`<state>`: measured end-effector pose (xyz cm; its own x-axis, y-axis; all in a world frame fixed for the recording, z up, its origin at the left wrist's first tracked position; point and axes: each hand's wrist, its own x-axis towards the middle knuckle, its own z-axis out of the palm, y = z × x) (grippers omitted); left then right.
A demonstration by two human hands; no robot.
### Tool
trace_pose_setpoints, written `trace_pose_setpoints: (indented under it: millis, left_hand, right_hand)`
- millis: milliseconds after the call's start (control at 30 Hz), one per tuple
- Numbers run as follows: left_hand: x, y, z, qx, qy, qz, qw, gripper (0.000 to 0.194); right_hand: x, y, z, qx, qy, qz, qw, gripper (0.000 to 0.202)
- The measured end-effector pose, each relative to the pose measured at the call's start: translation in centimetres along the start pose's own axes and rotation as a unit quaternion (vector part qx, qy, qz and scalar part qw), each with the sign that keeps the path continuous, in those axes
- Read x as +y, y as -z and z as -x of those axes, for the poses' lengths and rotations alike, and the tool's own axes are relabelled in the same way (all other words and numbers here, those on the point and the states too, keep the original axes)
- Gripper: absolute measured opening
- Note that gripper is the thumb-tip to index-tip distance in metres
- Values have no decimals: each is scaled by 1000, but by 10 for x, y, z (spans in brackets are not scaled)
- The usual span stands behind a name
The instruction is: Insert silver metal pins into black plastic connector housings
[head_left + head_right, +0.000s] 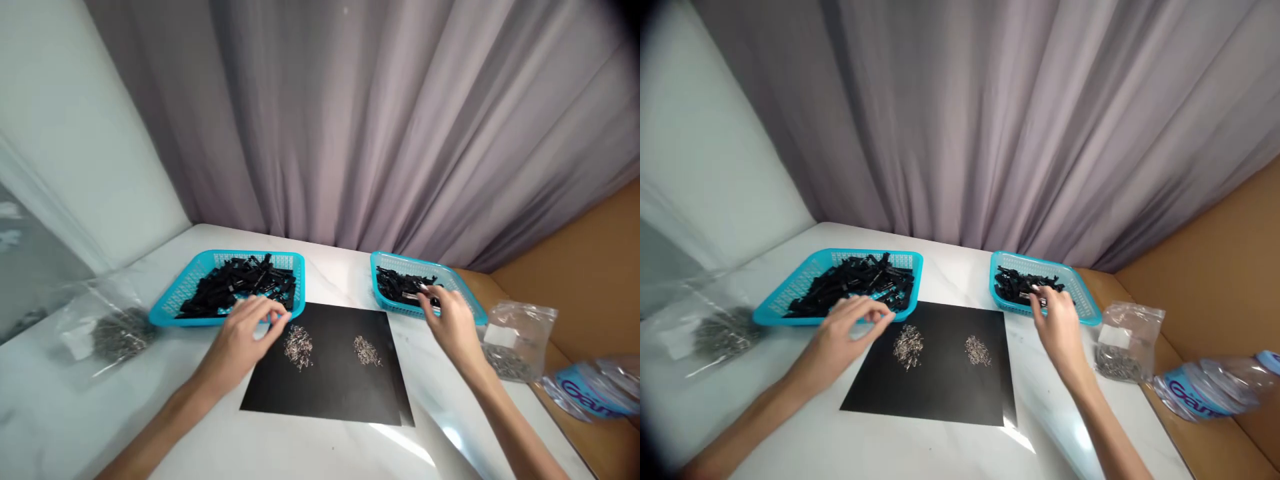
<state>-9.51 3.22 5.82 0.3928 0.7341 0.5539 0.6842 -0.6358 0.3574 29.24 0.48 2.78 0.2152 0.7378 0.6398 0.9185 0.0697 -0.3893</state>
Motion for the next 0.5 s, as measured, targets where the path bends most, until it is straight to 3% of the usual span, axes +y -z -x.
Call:
trace_pose_setpoints:
  millis: [100,167,233,333,500]
  left_hand:
    - [-51,35,-15,-7,67,-89,994,22]
    - [-83,51,-25,-48,97,-104,989,25]
    - [-101,58,-38,-72,98,-106,987,26]
    - [-96,49,-60,-132,73,-109,982,26]
    - [-62,-7,-90,-197,74,-180,961,28]
  right_hand:
    - [23,-2,-10,38,39,126,990,55]
    - [19,-5,1,47,57,132,988,48]
    - [3,-12,19,19,86,75,993,35]
    - [-27,-26,48,-64,159,2,985,23]
    - [-61,-40,75,-98,199,-26,975,17]
